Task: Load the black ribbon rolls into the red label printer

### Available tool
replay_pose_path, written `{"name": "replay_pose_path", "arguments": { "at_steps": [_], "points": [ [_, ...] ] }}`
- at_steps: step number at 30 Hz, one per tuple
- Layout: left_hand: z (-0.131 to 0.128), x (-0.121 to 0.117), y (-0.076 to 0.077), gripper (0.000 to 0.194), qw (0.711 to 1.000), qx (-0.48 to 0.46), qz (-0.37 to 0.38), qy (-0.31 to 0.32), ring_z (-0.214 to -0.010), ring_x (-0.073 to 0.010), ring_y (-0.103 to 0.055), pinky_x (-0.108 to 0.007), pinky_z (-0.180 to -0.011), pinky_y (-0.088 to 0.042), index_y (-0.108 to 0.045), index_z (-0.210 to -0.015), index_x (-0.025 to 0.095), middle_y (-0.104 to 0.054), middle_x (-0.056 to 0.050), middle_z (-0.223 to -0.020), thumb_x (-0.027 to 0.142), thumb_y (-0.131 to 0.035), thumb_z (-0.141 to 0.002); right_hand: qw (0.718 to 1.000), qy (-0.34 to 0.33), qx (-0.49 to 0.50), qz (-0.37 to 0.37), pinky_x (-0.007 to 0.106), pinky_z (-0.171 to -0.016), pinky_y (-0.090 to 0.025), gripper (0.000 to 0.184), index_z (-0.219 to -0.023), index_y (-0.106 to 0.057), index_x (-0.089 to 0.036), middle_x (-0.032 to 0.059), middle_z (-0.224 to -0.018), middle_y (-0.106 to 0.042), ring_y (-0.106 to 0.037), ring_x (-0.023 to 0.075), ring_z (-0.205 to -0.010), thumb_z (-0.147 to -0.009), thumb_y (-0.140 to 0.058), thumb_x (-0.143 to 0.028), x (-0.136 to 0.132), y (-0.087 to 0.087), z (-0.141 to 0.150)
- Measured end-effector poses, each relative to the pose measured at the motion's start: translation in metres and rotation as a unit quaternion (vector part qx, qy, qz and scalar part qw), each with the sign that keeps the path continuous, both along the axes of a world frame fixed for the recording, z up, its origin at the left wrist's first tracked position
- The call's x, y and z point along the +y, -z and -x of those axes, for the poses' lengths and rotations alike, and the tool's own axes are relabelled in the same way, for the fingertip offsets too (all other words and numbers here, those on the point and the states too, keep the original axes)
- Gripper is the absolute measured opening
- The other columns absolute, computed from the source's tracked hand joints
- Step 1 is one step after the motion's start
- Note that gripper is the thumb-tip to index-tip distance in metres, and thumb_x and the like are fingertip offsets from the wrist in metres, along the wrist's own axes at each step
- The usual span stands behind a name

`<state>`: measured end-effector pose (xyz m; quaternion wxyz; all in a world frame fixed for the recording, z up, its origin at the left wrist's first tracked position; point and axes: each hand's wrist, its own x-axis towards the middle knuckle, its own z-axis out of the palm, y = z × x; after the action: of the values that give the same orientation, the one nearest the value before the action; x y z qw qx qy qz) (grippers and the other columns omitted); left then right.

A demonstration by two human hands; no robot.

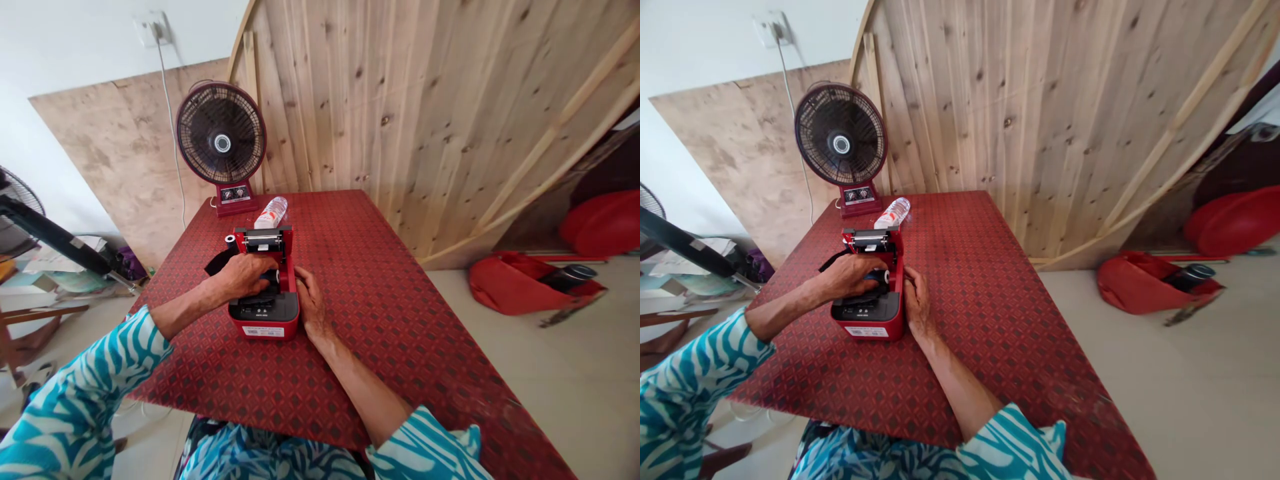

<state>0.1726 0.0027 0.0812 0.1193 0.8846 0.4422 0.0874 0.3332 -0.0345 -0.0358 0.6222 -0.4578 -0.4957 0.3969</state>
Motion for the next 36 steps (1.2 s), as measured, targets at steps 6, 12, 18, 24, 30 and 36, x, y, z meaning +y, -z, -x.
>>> {"name": "replay_pose_path", "arguments": {
  "at_steps": [6,12,18,24,30,36],
  "points": [
    [-0.007,-0.009,-0.008,0.036,0.999,-0.036,-0.014,0.003,-0.093,-0.0274,-0.064,-0.035,-0.085,-0.047,-0.07,-0.102,0.025,-0.071,-0.005,-0.097,0.022,-0.062,-0.067,1.0,0.001,-0.01,-0.003,0.042,-0.1,-0.042,0.035,-0.113,-0.061,-0.025,0.0055,-0.116,-0.064,-0.057,0.021,-0.111,-0.085,-0.047,-0.043,0.0,0.002,-0.002],
    [0.038,-0.02,-0.033,0.031,0.973,-0.218,0.072,-0.019,-0.073,-0.0199,-0.063,-0.032,-0.07,-0.049,-0.069,-0.101,0.021,-0.069,-0.003,-0.084,0.023,-0.063,-0.071,1.0,-0.009,0.001,0.003,0.043,-0.1,-0.042,0.036,-0.113,-0.061,-0.025,0.006,-0.117,-0.064,-0.057,0.0222,-0.111,-0.085,-0.048,-0.045,0.001,0.007,-0.002],
    [0.135,0.023,-0.02,0.045,0.828,-0.494,0.098,-0.246,-0.062,-0.0183,-0.062,-0.031,-0.061,-0.051,-0.065,-0.099,0.015,-0.068,-0.003,-0.074,0.03,-0.076,-0.058,1.0,-0.013,0.009,0.018,0.045,-0.099,-0.043,0.038,-0.115,-0.06,-0.025,0.007,-0.119,-0.064,-0.058,0.0239,-0.112,-0.085,-0.048,-0.046,0.002,0.01,-0.004],
    [0.162,0.07,0.032,0.047,0.766,-0.562,0.065,-0.305,-0.061,-0.0175,-0.062,-0.032,-0.059,-0.051,-0.053,-0.084,0.018,-0.064,-0.001,-0.069,0.04,-0.077,-0.051,1.0,-0.011,-0.006,0.028,0.044,-0.099,-0.044,0.038,-0.114,-0.06,-0.024,0.0074,-0.12,-0.065,-0.058,0.0243,-0.112,-0.085,-0.049,-0.045,0.003,0.007,-0.006],
    [0.144,0.089,0.068,0.039,0.829,-0.482,0.092,-0.27,-0.071,-0.0166,-0.063,-0.032,-0.072,-0.051,-0.057,-0.083,0.016,-0.066,0.0,-0.073,0.028,-0.073,-0.05,0.999,-0.011,-0.022,0.021,0.045,-0.102,-0.042,0.039,-0.117,-0.06,-0.023,0.0082,-0.123,-0.064,-0.056,0.0243,-0.117,-0.086,-0.048,-0.044,0.002,0.006,-0.007],
    [0.145,0.093,0.071,0.045,0.886,-0.379,0.093,-0.249,-0.087,-0.0226,-0.066,-0.037,-0.082,-0.051,-0.059,-0.096,0.014,-0.07,-0.006,-0.088,0.036,-0.068,-0.058,1.0,-0.012,-0.017,0.021,0.044,-0.101,-0.043,0.039,-0.117,-0.06,-0.024,0.0078,-0.123,-0.064,-0.056,0.0239,-0.117,-0.086,-0.048,-0.045,0.002,0.008,-0.007]
  ]
}}
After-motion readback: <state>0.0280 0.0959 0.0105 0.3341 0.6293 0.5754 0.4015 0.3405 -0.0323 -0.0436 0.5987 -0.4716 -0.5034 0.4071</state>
